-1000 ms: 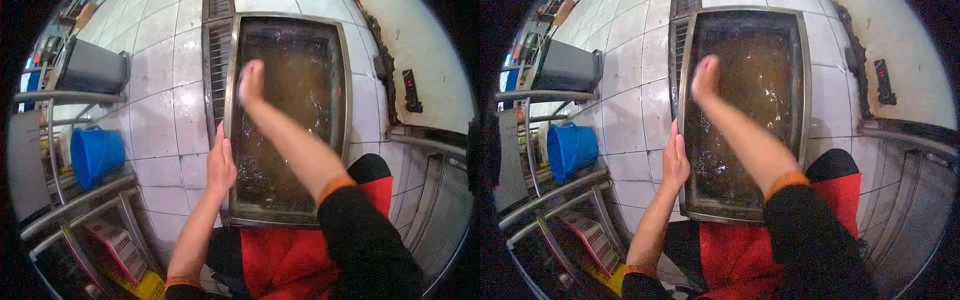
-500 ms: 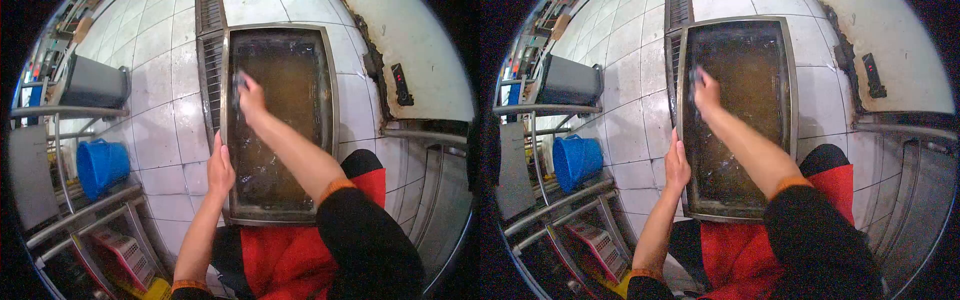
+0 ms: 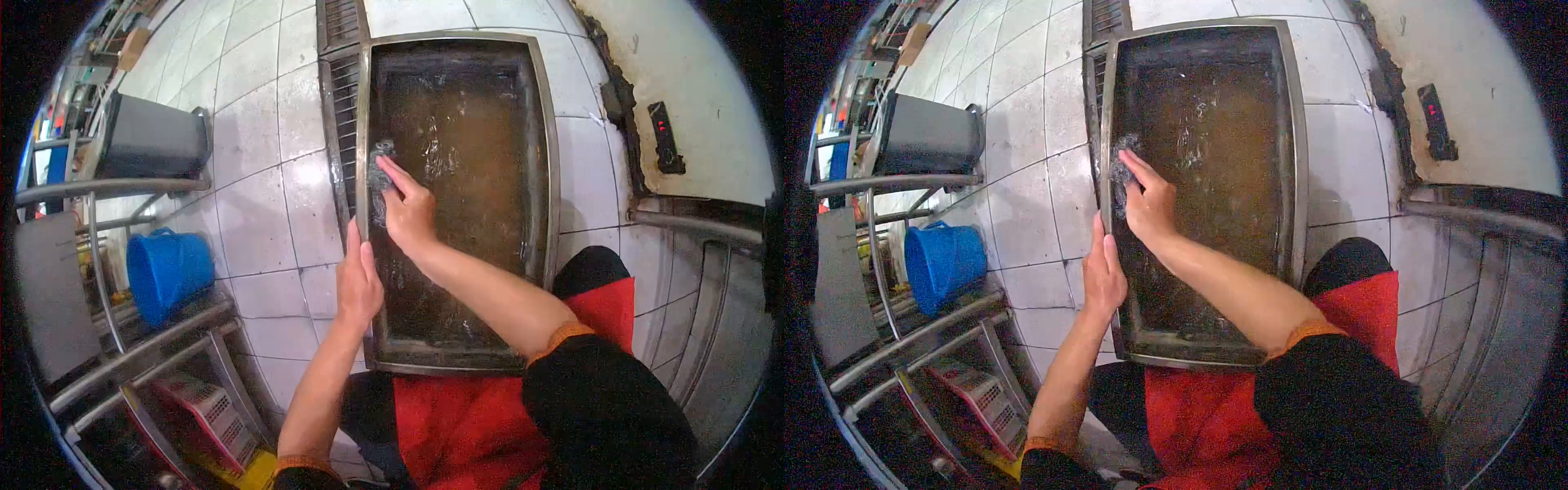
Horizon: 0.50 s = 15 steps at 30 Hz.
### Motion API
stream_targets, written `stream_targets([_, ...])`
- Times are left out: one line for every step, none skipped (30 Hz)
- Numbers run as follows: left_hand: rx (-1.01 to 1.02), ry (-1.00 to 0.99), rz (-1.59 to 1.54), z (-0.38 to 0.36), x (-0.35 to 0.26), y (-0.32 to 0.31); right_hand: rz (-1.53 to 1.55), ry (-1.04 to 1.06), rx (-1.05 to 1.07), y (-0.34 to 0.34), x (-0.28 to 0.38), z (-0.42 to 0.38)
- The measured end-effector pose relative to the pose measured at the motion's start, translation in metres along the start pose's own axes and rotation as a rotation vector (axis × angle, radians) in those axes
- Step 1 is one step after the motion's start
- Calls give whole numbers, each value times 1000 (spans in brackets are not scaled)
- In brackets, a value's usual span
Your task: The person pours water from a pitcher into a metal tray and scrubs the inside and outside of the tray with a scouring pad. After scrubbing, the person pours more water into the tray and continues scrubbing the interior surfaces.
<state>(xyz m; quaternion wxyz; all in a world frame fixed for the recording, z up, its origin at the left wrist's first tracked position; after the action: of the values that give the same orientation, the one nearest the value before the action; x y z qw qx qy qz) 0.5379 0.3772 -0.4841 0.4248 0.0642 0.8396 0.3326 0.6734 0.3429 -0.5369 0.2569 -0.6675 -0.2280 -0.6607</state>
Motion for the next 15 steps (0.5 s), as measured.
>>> stream_targets([-41, -53, 4, 0, 1, -2, 3, 41, -58, 3, 3, 16])
stream_targets([-66, -104, 27, 3, 2, -1, 17, 82, -121, 5, 5, 45])
stream_targets([-87, -144, 49, 2, 4, -3, -88, 104, -142, 10, 3, 84])
stream_targets([-119, -186, 66, 3, 3, -2, -60, 41, -152, 9, 7, 86])
stream_targets([-88, -135, 55, -1, 5, -2, -31, -23, -163, 8, 13, 87])
stream_targets([-56, -81, 34, -7, 4, -3, 26, 69, -169, 1, 8, 58])
stream_targets([-47, -55, 15, 1, 1, 0, 51, 9, -109, -5, 10, 18])
stream_targets([-72, -99, 21, 2, 1, -2, -56, -30, -16, -6, 2, -15])
stream_targets([-97, -139, 36, 3, 7, -3, -9, -17, -38, -6, 5, -9])
stream_targets([-121, -180, 50, 3, 11, -5, 35, -4, -62, -4, 8, 6])
stream_targets([-80, -130, 35, 2, 10, -4, 2, 83, -96, 0, 20, 46])
stream_targets([-52, -80, 19, 4, 5, -1, -29, 181, -120, 1, 33, 92])
stream_targets([-10, -19, 0, 1, 5, -1, -79, 199, -169, 2, 35, 111])
stream_targets([0, -17, 2, -3, 7, 0, -134, 213, -227, 2, 36, 115])
stream_targets([0, -26, -13, -2, 5, -1, -24, 118, -211, -1, 28, 90])
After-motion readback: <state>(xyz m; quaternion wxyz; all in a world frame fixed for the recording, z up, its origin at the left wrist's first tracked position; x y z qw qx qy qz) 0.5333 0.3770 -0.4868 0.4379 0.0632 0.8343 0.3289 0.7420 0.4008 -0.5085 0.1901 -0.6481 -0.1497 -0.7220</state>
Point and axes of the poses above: each hand's wrist, its own z-axis towards the middle knuckle, its own y-axis out of the back of the hand, x = y × z, the point moved 4 cm from there along z, towards the middle knuckle, and after that the axes turned 12 degrees about x, right-handed, at the moved point
